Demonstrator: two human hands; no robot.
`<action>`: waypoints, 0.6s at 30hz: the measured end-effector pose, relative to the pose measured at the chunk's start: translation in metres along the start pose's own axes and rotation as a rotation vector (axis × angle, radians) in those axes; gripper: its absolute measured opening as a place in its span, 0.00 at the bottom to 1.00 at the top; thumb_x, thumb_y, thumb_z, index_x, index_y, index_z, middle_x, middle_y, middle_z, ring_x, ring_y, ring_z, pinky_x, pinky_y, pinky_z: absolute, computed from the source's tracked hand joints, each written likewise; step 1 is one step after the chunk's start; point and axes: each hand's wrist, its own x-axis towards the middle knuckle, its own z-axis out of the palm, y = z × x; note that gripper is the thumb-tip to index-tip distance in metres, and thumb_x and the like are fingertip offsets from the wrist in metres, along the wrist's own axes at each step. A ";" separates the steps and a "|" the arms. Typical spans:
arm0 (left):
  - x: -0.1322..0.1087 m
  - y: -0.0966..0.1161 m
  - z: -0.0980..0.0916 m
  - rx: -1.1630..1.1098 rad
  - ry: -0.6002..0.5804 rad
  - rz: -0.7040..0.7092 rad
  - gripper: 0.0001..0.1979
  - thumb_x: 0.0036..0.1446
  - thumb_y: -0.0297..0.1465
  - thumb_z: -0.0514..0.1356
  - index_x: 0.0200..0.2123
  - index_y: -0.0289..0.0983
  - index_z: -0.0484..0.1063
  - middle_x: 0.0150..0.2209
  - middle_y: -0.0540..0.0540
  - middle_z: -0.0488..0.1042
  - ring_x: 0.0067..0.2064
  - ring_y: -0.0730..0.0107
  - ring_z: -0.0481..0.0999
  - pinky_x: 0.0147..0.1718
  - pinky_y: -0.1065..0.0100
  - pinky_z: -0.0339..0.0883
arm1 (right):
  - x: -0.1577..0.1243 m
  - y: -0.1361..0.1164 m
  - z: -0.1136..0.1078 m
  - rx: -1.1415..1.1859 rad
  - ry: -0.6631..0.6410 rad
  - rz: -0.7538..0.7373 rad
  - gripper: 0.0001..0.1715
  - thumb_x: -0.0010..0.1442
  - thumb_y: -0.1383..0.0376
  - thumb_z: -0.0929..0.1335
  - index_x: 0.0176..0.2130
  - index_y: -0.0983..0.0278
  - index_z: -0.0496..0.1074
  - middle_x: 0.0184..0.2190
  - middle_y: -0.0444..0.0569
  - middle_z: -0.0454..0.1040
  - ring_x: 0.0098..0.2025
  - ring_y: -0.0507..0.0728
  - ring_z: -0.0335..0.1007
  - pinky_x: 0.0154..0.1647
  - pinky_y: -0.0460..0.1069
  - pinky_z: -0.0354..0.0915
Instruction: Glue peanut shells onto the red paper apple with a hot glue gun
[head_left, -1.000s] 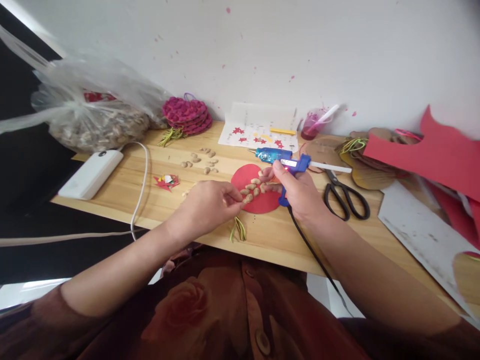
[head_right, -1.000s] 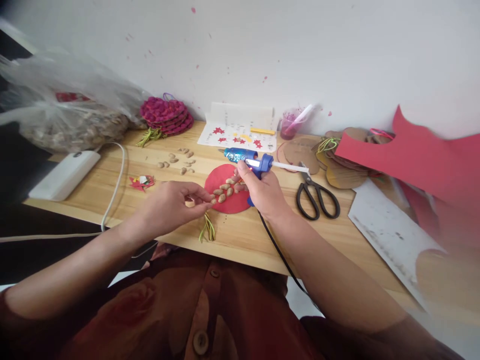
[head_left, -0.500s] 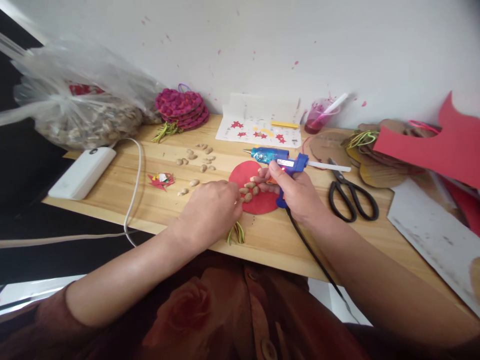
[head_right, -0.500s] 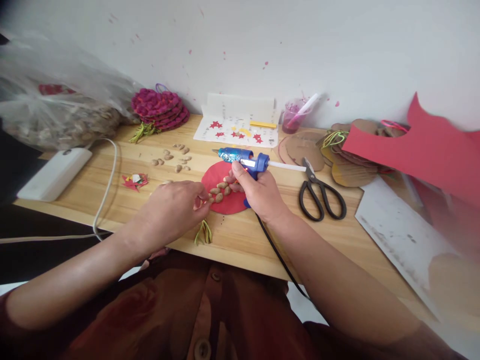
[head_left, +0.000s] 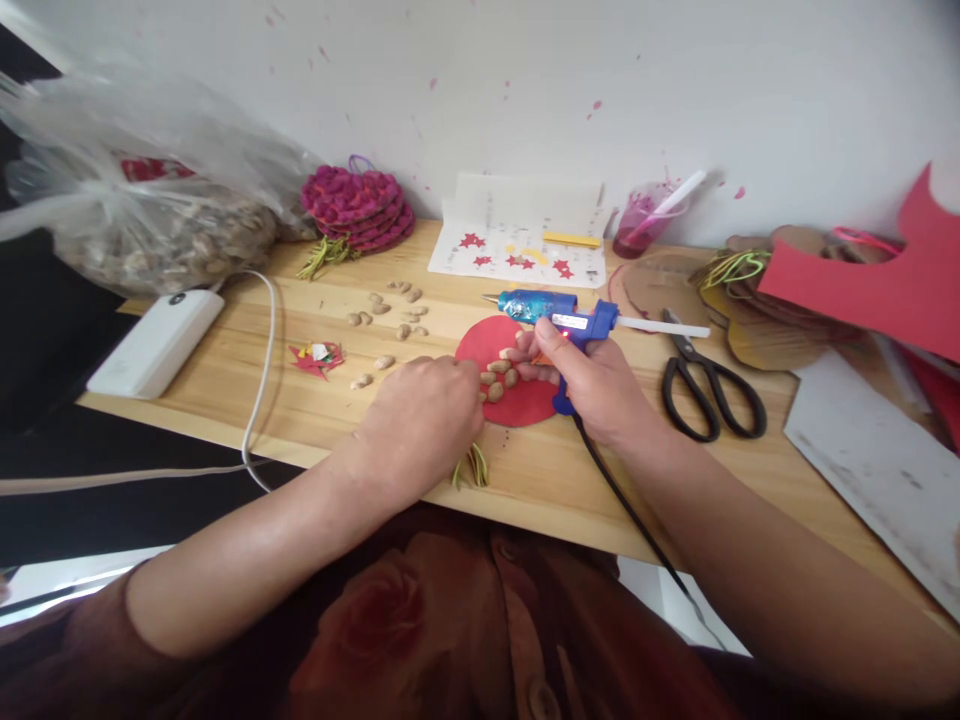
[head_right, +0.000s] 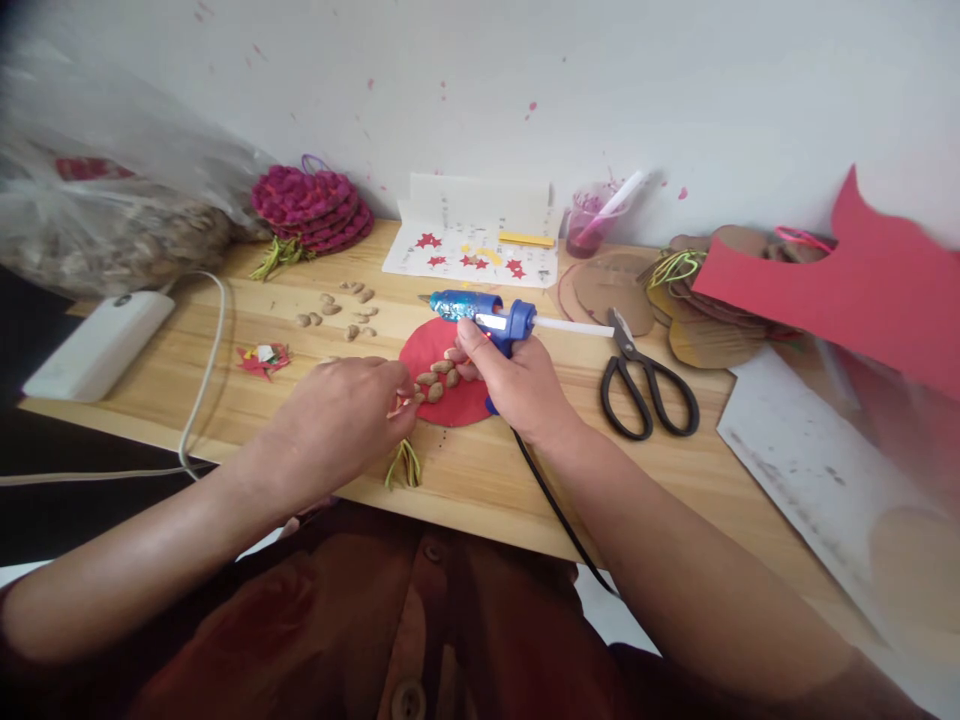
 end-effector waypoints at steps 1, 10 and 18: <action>0.000 0.000 0.000 0.001 0.002 0.001 0.12 0.63 0.30 0.54 0.35 0.35 0.78 0.32 0.38 0.80 0.34 0.55 0.80 0.32 0.62 0.63 | 0.000 0.000 0.000 -0.003 -0.001 -0.001 0.26 0.54 0.42 0.75 0.34 0.62 0.77 0.34 0.50 0.81 0.39 0.59 0.80 0.45 0.55 0.77; 0.003 0.003 -0.001 -0.031 0.001 0.025 0.15 0.65 0.32 0.54 0.34 0.34 0.80 0.28 0.37 0.79 0.31 0.53 0.79 0.31 0.62 0.62 | 0.000 -0.001 0.001 0.013 -0.004 -0.002 0.26 0.53 0.42 0.76 0.34 0.62 0.77 0.34 0.50 0.81 0.39 0.59 0.80 0.45 0.55 0.77; 0.001 -0.026 -0.019 -0.088 -0.006 0.001 0.17 0.67 0.37 0.54 0.34 0.36 0.79 0.35 0.38 0.82 0.35 0.51 0.80 0.31 0.62 0.59 | 0.000 0.001 0.002 0.017 0.005 -0.008 0.22 0.55 0.46 0.76 0.33 0.62 0.77 0.34 0.49 0.81 0.38 0.57 0.79 0.44 0.53 0.76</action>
